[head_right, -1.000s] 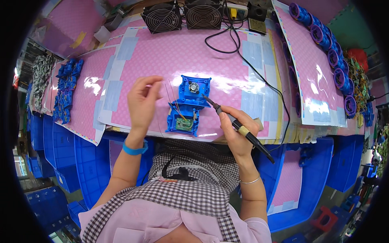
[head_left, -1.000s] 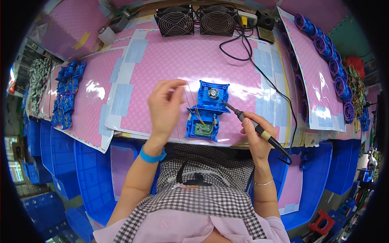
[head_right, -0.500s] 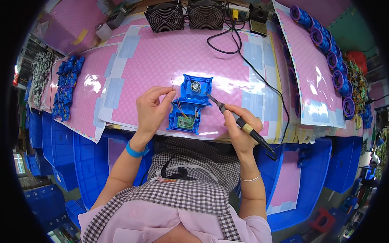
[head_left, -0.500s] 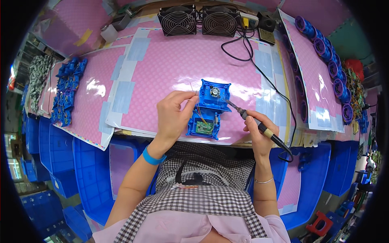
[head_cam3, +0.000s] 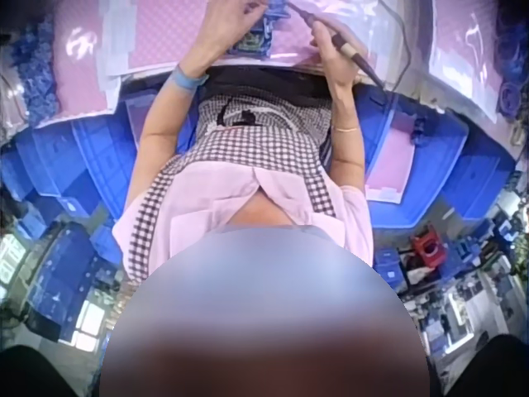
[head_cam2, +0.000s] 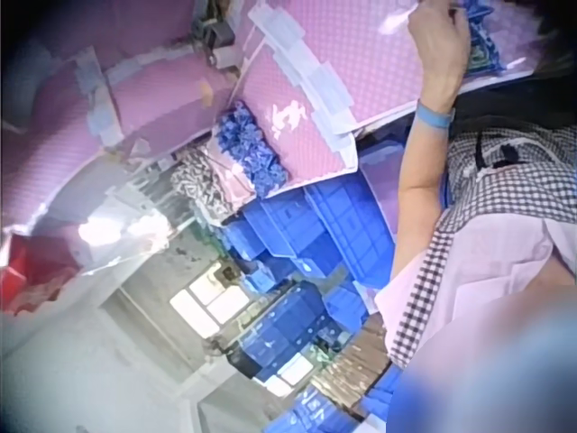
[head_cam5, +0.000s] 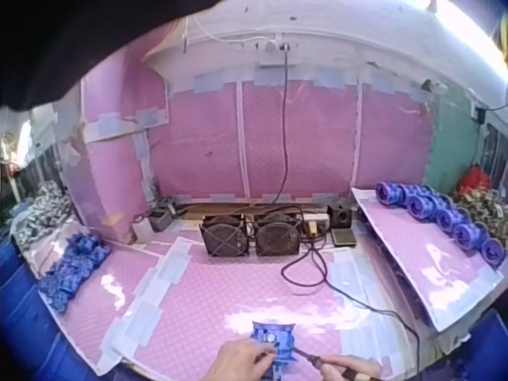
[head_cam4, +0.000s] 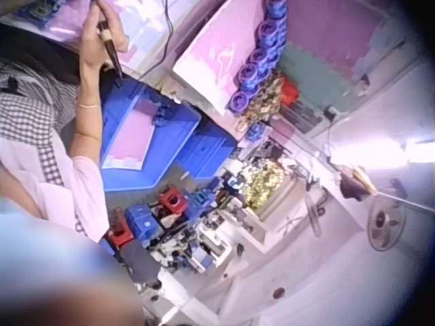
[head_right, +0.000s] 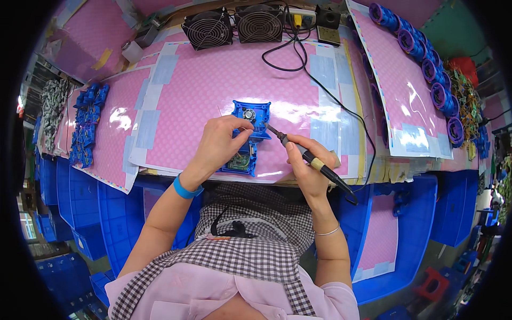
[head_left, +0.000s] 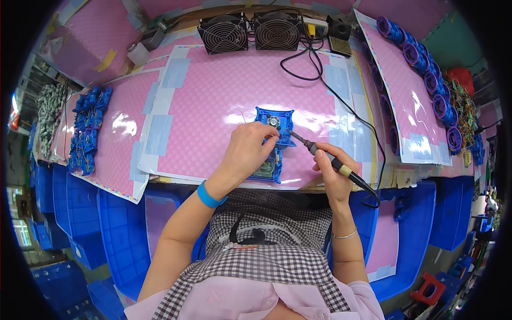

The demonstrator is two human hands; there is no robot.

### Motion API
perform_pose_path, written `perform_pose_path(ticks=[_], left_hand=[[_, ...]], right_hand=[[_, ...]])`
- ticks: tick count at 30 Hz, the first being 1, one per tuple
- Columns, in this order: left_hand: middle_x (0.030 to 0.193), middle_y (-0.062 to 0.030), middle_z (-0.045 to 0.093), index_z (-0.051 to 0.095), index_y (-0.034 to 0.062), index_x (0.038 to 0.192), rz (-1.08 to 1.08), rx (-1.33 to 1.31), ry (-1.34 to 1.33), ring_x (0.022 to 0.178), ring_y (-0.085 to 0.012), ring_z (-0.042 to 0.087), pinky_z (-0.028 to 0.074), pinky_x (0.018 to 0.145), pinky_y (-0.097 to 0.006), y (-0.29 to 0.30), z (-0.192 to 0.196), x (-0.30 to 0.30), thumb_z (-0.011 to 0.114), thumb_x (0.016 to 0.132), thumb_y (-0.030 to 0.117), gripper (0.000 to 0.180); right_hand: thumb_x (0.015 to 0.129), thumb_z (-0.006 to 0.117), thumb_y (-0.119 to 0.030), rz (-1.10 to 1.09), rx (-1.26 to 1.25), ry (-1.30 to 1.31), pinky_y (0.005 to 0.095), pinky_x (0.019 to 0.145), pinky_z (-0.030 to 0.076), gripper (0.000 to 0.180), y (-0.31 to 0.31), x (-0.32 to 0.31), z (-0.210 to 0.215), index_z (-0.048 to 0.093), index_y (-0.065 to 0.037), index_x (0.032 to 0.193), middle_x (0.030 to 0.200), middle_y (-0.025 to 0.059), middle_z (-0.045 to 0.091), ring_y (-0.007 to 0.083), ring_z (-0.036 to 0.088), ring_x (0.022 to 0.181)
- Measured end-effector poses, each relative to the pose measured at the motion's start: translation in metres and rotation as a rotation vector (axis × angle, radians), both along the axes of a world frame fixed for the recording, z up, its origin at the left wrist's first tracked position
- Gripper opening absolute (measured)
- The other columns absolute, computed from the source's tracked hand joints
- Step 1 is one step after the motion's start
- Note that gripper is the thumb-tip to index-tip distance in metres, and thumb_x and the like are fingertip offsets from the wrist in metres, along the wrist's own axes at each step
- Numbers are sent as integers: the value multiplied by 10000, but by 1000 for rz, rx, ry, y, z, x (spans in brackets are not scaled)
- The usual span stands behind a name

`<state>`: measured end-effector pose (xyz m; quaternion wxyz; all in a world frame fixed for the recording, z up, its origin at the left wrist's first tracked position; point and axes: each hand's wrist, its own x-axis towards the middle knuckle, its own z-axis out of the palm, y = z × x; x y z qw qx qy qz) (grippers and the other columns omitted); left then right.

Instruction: Soldering wires onto small blue cooling fans at a factory workbench.

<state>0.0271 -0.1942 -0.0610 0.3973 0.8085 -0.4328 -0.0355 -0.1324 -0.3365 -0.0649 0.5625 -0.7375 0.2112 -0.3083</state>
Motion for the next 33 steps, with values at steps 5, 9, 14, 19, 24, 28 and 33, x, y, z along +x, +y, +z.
perform_pose_path(ticks=[5, 9, 14, 19, 24, 28, 33], left_hand=[[804, -124, 694, 724, 30, 871, 26, 5, 11, 646, -234, 641, 486, 586, -330, -1, 1, -1, 692, 781, 118, 130], [813, -126, 700, 724, 23, 873, 40, 1, 18, 653, -234, 651, 492, 590, -321, -1, -2, -1, 689, 782, 122, 139], [823, -127, 706, 725, 20, 871, 35, -3, 14, 654, -233, 655, 496, 592, -315, -2, -1, -1, 679, 786, 115, 136], [816, -127, 708, 727, 17, 873, 48, 14, 23, 661, -229, 660, 498, 595, -317, -2, 0, -1, 675, 781, 110, 141], [813, -126, 707, 725, 14, 879, 47, 9, 22, 668, -228, 664, 494, 585, -317, -3, 2, -2, 676, 779, 106, 144], [798, -125, 703, 724, 13, 879, 58, 18, 13, 678, -227, 668, 489, 578, -318, -4, 0, -2, 675, 784, 108, 142], [788, -123, 700, 724, 15, 876, 68, 5, 12, 677, -220, 668, 484, 574, -314, -4, 0, -3, 680, 785, 110, 138]], right_hand=[[864, 662, -60, 16, 19, -20, 217, 552, 509, 192, 1, 2, -1, 682, 37, 1028, 764, 93, 676, 122, 639, 606], [864, 666, -62, -5, 18, -40, 215, 553, 510, 196, 2, 0, -1, 680, 42, 1030, 765, 89, 675, 119, 637, 604], [864, 667, -62, -5, 1, -44, 213, 554, 510, 198, 1, -2, 1, 679, 45, 1030, 767, 88, 676, 117, 636, 604], [861, 666, -56, -9, 19, -55, 209, 554, 510, 193, 0, -4, 0, 680, 46, 1025, 770, 86, 677, 115, 638, 605], [843, 671, -52, 8, -55, -61, 198, 524, 495, 180, 1, 0, 0, 693, 35, 999, 748, 76, 688, 113, 656, 582], [835, 681, -61, -3, -79, -62, 192, 508, 484, 172, 4, 2, 4, 701, 28, 981, 735, 75, 691, 112, 659, 571], [834, 684, -62, -10, -84, -53, 190, 508, 478, 174, 2, -3, 2, 702, 24, 984, 737, 73, 690, 109, 652, 563]])
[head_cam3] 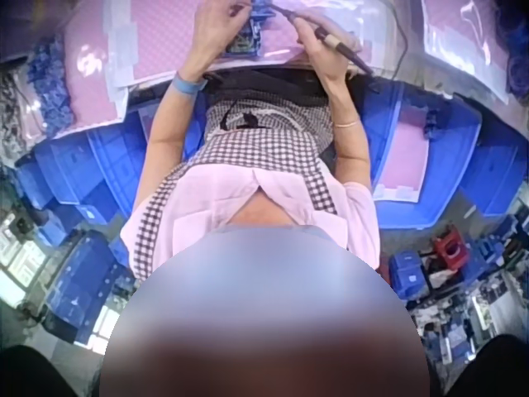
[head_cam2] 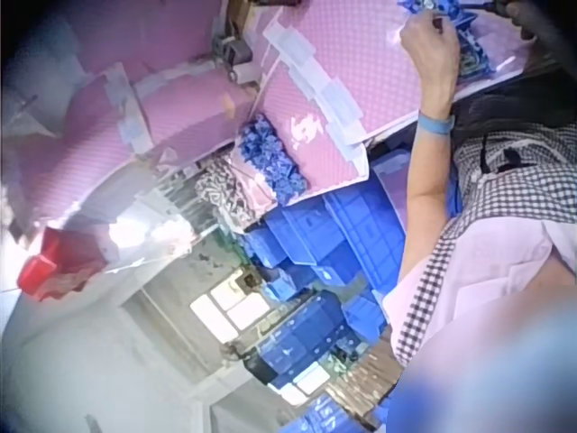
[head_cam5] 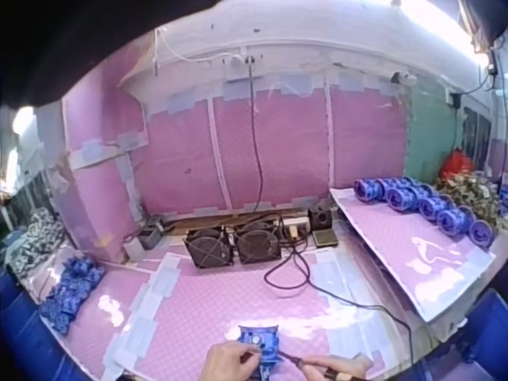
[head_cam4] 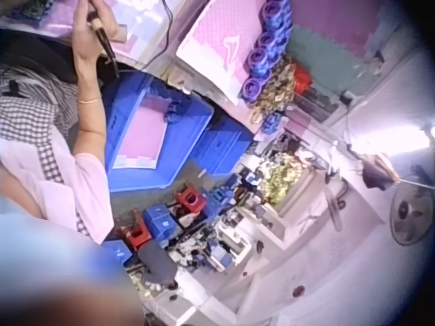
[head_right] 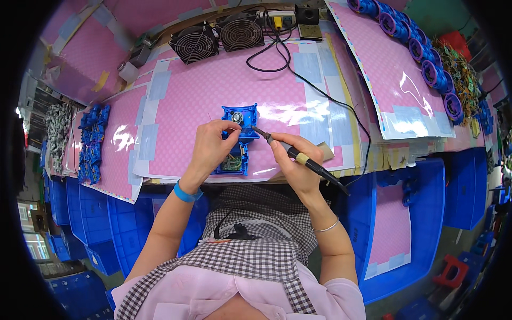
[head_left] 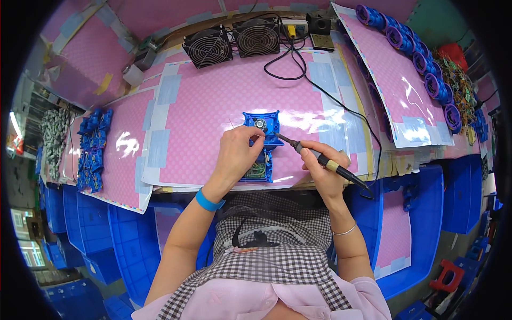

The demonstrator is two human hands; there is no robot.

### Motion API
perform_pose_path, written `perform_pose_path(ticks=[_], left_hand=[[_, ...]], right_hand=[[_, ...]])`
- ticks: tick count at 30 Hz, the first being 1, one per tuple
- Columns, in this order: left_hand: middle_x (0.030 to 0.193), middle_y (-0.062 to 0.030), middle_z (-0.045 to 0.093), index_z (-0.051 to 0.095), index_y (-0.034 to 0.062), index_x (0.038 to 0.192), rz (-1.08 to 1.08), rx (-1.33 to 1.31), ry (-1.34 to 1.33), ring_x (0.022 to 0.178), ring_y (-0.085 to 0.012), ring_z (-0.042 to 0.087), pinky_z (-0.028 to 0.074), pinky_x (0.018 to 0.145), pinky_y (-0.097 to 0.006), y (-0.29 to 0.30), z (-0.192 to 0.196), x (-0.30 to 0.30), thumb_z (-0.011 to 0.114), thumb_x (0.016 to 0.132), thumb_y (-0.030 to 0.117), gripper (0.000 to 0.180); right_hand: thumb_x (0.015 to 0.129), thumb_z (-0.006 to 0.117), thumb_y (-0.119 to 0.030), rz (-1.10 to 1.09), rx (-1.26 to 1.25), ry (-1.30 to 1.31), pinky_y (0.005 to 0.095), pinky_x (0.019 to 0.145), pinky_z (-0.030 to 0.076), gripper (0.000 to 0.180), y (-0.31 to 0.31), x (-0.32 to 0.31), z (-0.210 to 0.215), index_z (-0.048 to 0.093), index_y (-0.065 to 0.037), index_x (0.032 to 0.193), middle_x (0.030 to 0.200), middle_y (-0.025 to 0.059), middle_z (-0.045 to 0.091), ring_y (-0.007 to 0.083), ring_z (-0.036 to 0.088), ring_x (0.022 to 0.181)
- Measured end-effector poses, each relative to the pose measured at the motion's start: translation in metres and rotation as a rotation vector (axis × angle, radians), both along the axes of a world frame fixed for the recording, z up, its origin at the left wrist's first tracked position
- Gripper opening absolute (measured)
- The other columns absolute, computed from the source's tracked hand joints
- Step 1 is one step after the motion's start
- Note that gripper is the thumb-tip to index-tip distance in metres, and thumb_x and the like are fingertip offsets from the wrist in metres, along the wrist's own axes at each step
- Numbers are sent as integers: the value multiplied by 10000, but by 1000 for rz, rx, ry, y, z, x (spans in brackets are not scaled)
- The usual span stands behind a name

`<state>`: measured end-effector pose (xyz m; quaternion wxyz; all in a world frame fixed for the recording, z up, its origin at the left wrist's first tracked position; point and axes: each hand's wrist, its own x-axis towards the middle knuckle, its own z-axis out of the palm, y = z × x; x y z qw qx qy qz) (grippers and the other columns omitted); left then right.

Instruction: Soldering wires onto small blue cooling fans at a factory workbench.

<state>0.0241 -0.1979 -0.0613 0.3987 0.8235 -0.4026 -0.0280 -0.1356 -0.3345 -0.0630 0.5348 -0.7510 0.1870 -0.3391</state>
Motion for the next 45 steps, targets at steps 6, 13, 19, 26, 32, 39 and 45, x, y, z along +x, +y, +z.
perform_pose_path(ticks=[6, 13, 19, 26, 32, 39, 45], left_hand=[[796, -124, 702, 723, 14, 871, -4, -3, -20, 674, -213, 666, 480, 573, -308, -1, -1, 0, 685, 783, 111, 136], [814, -124, 711, 724, 7, 884, 14, 36, 38, 666, -175, 655, 478, 577, -294, -2, 2, 0, 686, 781, 111, 152], [770, -110, 698, 728, 16, 891, -3, 52, 31, 615, -153, 604, 461, 560, -295, 0, 4, 2, 691, 784, 116, 152], [664, -30, 619, 726, 0, 899, 342, -63, -56, 591, -73, 484, 385, 542, -246, 59, -3, 16, 697, 849, 188, 197], [745, -3, 672, 718, -42, 888, 346, 52, 434, 655, -55, 532, 396, 562, -222, 53, -24, 30, 705, 848, 201, 247], [778, -14, 701, 732, -7, 910, 257, -145, 93, 629, -49, 532, 399, 547, -211, 43, 7, 0, 708, 827, 139, 170], [770, -39, 702, 728, -1, 870, 217, -296, 281, 697, -61, 628, 456, 552, -225, 7, 3, -5, 706, 815, 114, 129]], right_hand=[[848, 675, -58, -9, 21, -56, 199, 536, 486, 187, -5, -12, 5, 688, 40, 1006, 742, 85, 680, 112, 640, 584], [861, 659, -61, -111, 205, -78, 214, 554, 490, 201, -15, -26, 10, 679, 47, 1030, 745, 90, 676, 117, 630, 580], [864, 653, -67, -117, 242, -116, 221, 599, 496, 206, -16, -27, 11, 677, 49, 1033, 759, 93, 671, 117, 628, 606], [866, 647, -66, -163, 239, -157, 224, 600, 486, 209, -18, -35, 14, 675, 49, 1038, 759, 106, 665, 129, 624, 605], [866, 647, -56, -45, 317, -146, 226, 588, 493, 214, -4, -22, 14, 667, 58, 1045, 782, 106, 673, 124, 624, 617], [850, 654, -32, 34, 189, -142, 221, 596, 513, 219, 7, -12, 9, 668, 49, 1053, 798, 89, 685, 124, 648, 633], [848, 677, -52, 69, 90, -62, 209, 560, 529, 209, 14, 6, -3, 677, 41, 1035, 833, 93, 695, 109, 651, 618]])
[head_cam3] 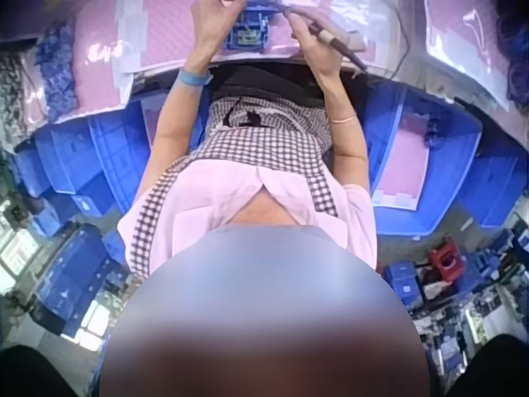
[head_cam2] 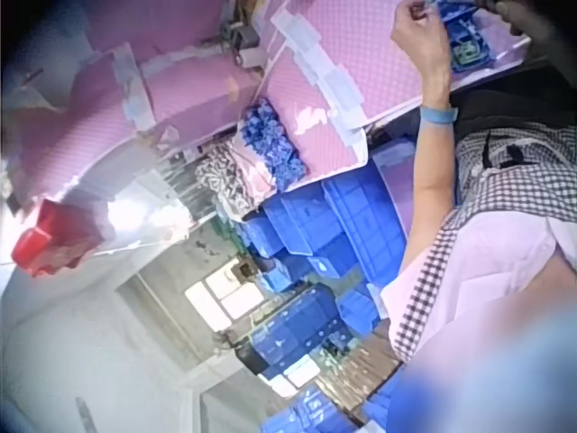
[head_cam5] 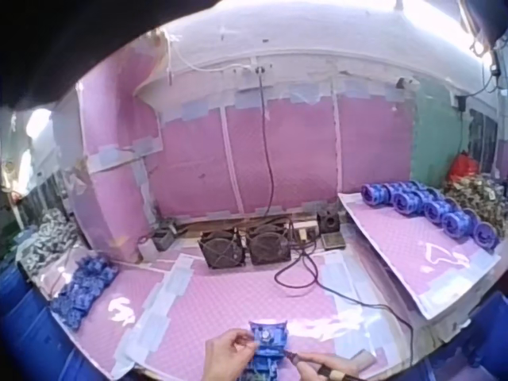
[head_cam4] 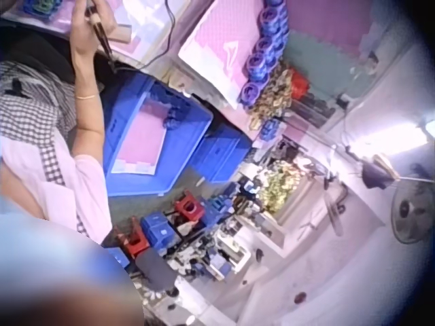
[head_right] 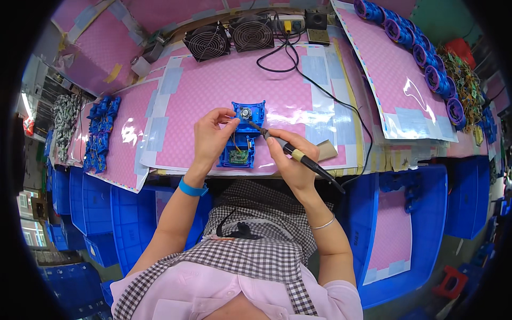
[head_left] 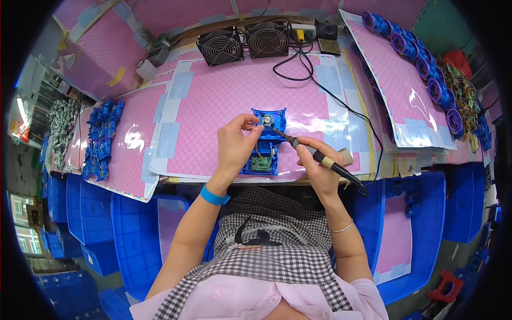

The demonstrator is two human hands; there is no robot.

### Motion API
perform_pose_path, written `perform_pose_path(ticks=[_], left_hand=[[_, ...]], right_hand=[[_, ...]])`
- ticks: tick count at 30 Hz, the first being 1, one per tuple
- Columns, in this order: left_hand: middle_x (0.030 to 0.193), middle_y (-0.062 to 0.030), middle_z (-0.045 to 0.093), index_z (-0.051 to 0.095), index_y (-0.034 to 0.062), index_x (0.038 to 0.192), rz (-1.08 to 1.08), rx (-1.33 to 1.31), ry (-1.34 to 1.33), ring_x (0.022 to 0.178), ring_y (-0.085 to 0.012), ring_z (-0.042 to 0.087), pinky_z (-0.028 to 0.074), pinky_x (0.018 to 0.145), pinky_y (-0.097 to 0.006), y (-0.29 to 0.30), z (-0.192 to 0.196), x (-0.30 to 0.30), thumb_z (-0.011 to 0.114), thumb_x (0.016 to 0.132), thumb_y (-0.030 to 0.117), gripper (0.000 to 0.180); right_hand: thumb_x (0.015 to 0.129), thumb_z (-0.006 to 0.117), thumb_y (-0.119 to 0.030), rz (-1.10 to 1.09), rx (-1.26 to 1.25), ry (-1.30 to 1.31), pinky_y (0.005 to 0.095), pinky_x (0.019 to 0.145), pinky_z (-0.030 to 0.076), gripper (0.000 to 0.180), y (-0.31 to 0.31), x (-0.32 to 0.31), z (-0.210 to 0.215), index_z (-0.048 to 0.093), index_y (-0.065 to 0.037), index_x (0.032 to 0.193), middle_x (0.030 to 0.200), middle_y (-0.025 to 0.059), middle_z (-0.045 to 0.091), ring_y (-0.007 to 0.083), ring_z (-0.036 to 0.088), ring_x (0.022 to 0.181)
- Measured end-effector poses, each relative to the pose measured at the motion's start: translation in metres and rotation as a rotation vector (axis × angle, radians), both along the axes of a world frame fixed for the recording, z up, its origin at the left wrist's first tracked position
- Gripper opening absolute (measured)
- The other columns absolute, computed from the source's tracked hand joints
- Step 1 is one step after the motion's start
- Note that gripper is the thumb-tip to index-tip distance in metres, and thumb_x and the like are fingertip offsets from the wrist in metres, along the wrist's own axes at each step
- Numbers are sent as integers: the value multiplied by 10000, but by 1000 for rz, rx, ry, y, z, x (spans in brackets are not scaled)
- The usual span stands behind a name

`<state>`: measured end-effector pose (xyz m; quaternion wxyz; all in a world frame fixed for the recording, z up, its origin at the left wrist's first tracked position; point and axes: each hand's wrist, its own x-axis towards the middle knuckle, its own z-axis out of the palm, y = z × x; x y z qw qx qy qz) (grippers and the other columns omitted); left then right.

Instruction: Soldering wires onto small blue cooling fans at a factory workbench.

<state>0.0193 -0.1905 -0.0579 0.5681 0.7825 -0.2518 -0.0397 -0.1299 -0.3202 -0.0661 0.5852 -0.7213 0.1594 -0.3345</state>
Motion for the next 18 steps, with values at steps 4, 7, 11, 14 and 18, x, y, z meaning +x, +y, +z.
perform_pose_path(ticks=[4, 7, 11, 14, 18], left_hand=[[788, -133, 699, 711, 4, 833, -20, 111, -170, 688, -212, 678, 510, 621, -328, -2, -3, 2, 667, 790, 92, 108], [785, -160, 686, 716, 8, 838, -59, 231, -307, 695, -272, 675, 516, 631, -359, 1, -6, 5, 662, 780, 91, 115], [765, -156, 677, 720, 14, 843, -68, 243, -300, 683, -279, 668, 514, 626, -369, 3, -5, 4, 661, 778, 100, 122], [758, -154, 674, 722, 17, 844, -74, 254, -307, 677, -279, 665, 512, 621, -370, 4, -5, 4, 662, 775, 102, 124], [757, -155, 673, 724, 18, 845, -77, 258, -303, 675, -279, 665, 511, 622, -369, 5, -5, 4, 663, 773, 101, 126]], right_hand=[[849, 682, -51, -12, -57, -15, 205, 562, 533, 213, 0, 8, -7, 675, 45, 1039, 843, 95, 696, 106, 650, 631], [847, 683, -47, -9, -75, -22, 206, 566, 536, 213, 0, 11, -8, 675, 49, 1037, 848, 96, 696, 104, 649, 636], [848, 678, -39, -2, -67, -5, 206, 566, 537, 207, 2, 12, -6, 676, 53, 1034, 850, 96, 696, 101, 647, 637], [847, 676, -36, -1, -85, -4, 204, 564, 536, 206, 2, 11, -9, 677, 52, 1034, 844, 98, 695, 99, 647, 639], [808, 705, -65, -29, 3, 14, 221, 582, 492, 181, 5, 11, -1, 710, 17, 969, 821, 96, 709, 109, 648, 670]])
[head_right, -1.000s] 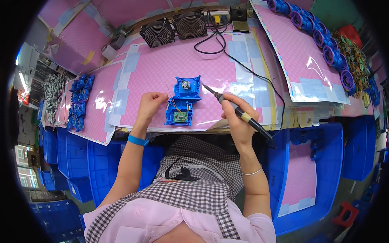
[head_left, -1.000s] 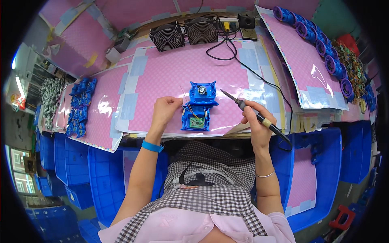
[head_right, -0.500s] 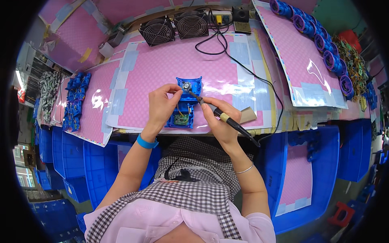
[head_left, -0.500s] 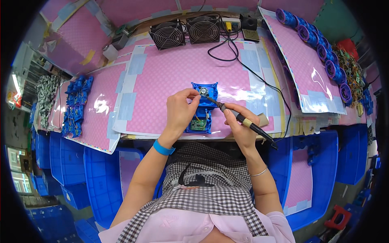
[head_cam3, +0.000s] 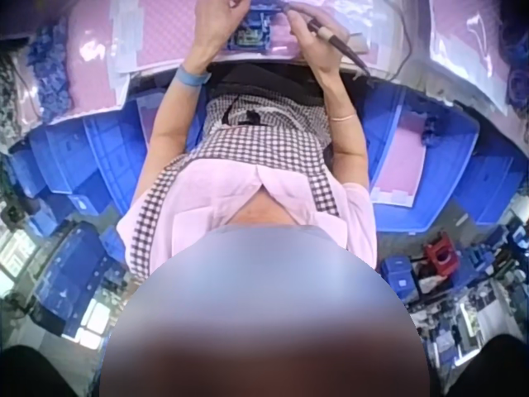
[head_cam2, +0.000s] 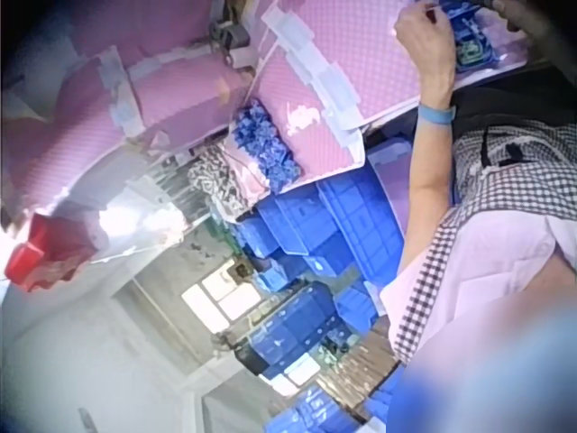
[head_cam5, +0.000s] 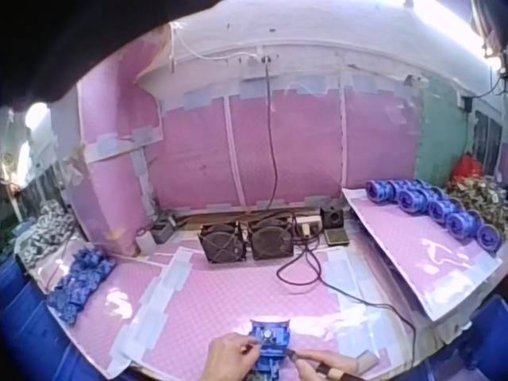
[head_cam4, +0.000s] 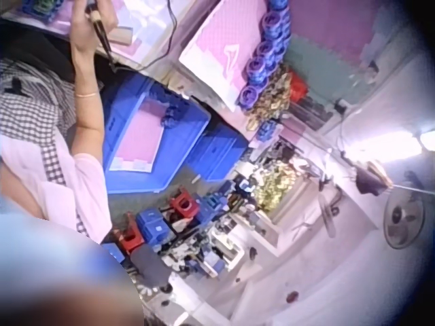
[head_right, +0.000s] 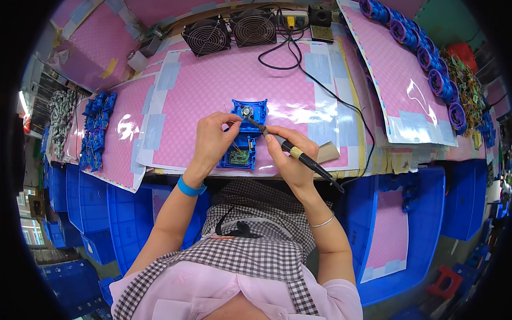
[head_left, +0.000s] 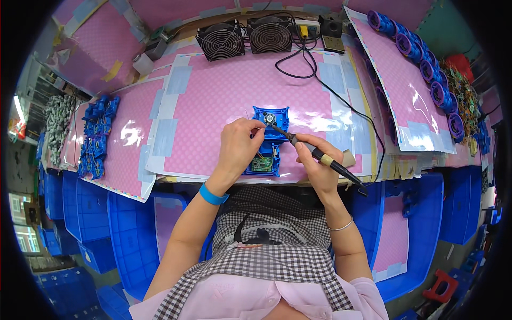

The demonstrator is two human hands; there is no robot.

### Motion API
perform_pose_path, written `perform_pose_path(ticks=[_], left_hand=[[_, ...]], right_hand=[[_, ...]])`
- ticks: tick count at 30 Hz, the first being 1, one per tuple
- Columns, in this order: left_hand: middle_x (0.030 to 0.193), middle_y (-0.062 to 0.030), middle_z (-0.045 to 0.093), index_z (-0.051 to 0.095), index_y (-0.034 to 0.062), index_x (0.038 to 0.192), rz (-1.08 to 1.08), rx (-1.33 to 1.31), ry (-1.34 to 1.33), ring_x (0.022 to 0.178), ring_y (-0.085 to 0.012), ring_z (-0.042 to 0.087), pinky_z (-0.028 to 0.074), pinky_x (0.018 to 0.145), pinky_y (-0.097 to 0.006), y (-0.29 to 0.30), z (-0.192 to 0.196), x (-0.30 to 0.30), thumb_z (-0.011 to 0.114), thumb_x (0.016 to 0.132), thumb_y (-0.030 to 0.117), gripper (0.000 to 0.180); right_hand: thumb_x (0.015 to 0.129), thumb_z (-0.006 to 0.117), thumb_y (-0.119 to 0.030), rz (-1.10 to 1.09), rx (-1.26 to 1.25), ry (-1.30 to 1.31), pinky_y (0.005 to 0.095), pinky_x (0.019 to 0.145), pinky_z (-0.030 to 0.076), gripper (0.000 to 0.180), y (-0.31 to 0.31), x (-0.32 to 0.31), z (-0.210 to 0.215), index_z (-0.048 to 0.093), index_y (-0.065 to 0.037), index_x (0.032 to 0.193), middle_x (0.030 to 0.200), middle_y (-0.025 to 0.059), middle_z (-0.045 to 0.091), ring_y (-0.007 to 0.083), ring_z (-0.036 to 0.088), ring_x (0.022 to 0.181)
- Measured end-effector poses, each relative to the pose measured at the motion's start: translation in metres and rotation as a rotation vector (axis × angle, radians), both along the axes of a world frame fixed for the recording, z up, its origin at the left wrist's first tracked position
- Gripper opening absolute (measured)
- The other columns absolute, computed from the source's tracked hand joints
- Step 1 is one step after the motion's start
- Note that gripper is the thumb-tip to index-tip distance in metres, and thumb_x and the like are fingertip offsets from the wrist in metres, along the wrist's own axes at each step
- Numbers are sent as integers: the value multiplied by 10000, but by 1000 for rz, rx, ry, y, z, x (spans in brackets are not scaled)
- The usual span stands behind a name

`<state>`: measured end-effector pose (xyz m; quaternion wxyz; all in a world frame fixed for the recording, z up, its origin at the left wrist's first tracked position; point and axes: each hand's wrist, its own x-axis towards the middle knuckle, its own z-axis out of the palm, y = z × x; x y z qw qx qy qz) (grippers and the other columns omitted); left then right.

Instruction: Soldering wires onto small blue cooling fans at a factory workbench.

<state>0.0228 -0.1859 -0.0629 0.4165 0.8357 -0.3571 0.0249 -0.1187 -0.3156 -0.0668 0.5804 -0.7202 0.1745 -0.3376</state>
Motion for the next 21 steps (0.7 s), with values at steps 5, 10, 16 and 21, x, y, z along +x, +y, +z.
perform_pose_path(ticks=[5, 10, 16, 21], left_hand=[[796, -147, 690, 726, 13, 876, -5, 27, 19, 712, -231, 670, 508, 645, -322, -1, 2, 4, 680, 774, 86, 133], [804, -147, 692, 725, 15, 872, -34, -8, 28, 719, -234, 673, 510, 662, -323, -8, 3, 7, 681, 774, 90, 131], [781, -146, 689, 701, -17, 840, -35, 63, -50, 714, -249, 668, 505, 665, -329, -2, -2, 8, 674, 780, 98, 133], [754, -142, 677, 698, -10, 849, -84, 8, -68, 695, -245, 659, 493, 642, -341, 1, 0, 1, 684, 773, 86, 124]], right_hand=[[849, 668, -27, 7, -37, -59, 214, 566, 517, 209, -7, -5, 13, 670, 52, 1042, 828, 100, 688, 118, 646, 625], [846, 662, -24, -51, 42, -72, 227, 582, 510, 212, -16, -17, 24, 669, 57, 1042, 818, 103, 678, 128, 642, 631], [881, 619, -46, -205, 124, -166, 223, 495, 446, 199, -39, -32, 51, 658, 51, 1050, 721, 66, 620, 94, 575, 544], [976, 570, -230, -363, 19, -282, 190, 407, 348, 263, -108, -48, 86, 622, -12, 1113, 588, 32, 560, 50, 455, 445]])
